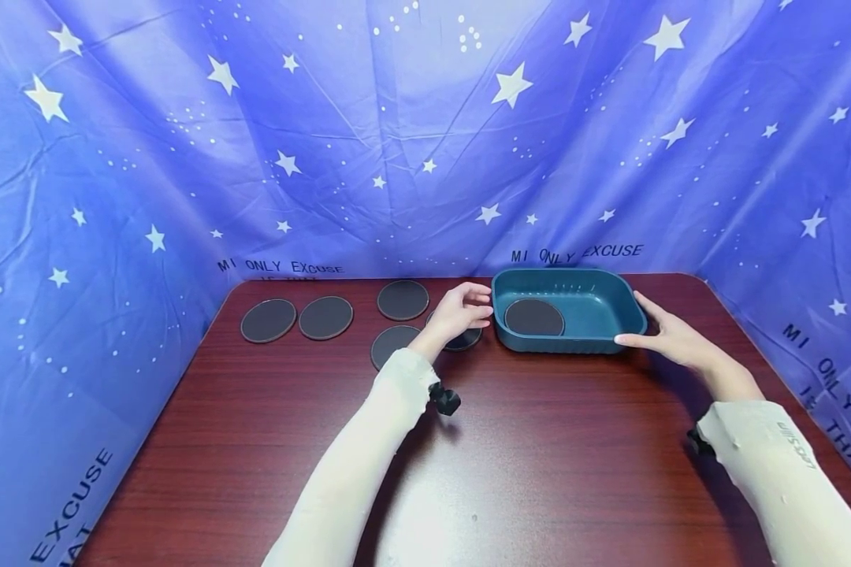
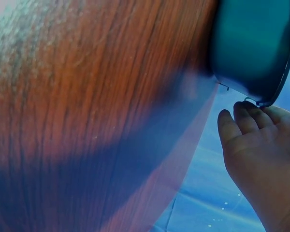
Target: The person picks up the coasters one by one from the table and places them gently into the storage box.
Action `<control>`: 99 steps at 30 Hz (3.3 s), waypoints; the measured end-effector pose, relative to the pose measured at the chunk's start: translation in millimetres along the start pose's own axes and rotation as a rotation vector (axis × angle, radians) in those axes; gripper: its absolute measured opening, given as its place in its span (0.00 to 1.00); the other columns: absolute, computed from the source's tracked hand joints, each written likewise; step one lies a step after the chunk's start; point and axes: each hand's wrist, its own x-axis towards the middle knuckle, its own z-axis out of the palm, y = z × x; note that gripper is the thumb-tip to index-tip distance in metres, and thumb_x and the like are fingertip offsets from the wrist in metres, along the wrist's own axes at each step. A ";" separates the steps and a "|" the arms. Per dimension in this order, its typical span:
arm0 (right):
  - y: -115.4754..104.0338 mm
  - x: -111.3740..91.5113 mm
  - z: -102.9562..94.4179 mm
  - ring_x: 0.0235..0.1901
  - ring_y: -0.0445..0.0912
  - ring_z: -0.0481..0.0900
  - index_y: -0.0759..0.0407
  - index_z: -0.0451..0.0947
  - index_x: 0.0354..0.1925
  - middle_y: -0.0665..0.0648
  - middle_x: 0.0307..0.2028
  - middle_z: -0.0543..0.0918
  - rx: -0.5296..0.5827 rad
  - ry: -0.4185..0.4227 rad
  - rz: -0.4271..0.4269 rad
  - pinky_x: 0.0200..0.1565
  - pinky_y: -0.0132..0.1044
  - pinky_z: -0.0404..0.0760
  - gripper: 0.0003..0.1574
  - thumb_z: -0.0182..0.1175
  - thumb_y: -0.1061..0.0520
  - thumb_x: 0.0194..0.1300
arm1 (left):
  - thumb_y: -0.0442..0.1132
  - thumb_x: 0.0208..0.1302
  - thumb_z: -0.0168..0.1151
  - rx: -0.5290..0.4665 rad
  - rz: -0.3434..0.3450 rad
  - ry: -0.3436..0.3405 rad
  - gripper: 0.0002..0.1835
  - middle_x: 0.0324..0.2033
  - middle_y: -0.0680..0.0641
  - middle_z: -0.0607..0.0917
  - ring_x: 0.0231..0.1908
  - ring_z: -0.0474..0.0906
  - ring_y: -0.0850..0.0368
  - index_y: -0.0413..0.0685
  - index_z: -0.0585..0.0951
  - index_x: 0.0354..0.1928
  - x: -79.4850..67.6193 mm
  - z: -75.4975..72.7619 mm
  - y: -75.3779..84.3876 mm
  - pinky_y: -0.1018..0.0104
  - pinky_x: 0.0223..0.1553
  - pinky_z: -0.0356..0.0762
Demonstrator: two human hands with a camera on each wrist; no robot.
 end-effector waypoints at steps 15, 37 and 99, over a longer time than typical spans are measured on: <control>1.4 0.0 -0.2 0.71 0.72 0.54 0.60 0.25 0.78 0.76 0.76 0.43 0.003 -0.001 -0.016 0.68 0.72 0.57 0.66 0.63 0.47 0.67 | 0.25 0.65 0.61 -0.024 0.040 0.045 0.22 0.54 0.33 0.78 0.42 0.80 0.56 0.34 0.74 0.61 -7.2 -28.1 3.0 0.59 0.48 0.88; 2.3 -0.8 2.1 0.70 0.72 0.54 0.61 0.27 0.78 0.77 0.76 0.44 0.004 0.010 -0.031 0.67 0.72 0.57 0.65 0.63 0.49 0.67 | 0.24 0.66 0.58 -0.072 0.083 0.191 0.25 0.52 0.36 0.78 0.39 0.81 0.60 0.27 0.69 0.65 -20.7 -106.4 16.5 0.67 0.46 0.87; 1.7 -1.4 2.8 0.71 0.71 0.54 0.60 0.27 0.79 0.76 0.76 0.43 0.021 0.018 -0.019 0.68 0.72 0.56 0.65 0.64 0.49 0.67 | 0.38 0.66 0.65 0.104 -0.047 0.934 0.27 0.58 0.50 0.78 0.57 0.69 0.65 0.40 0.73 0.65 -132.0 -301.1 -58.1 0.77 0.59 0.67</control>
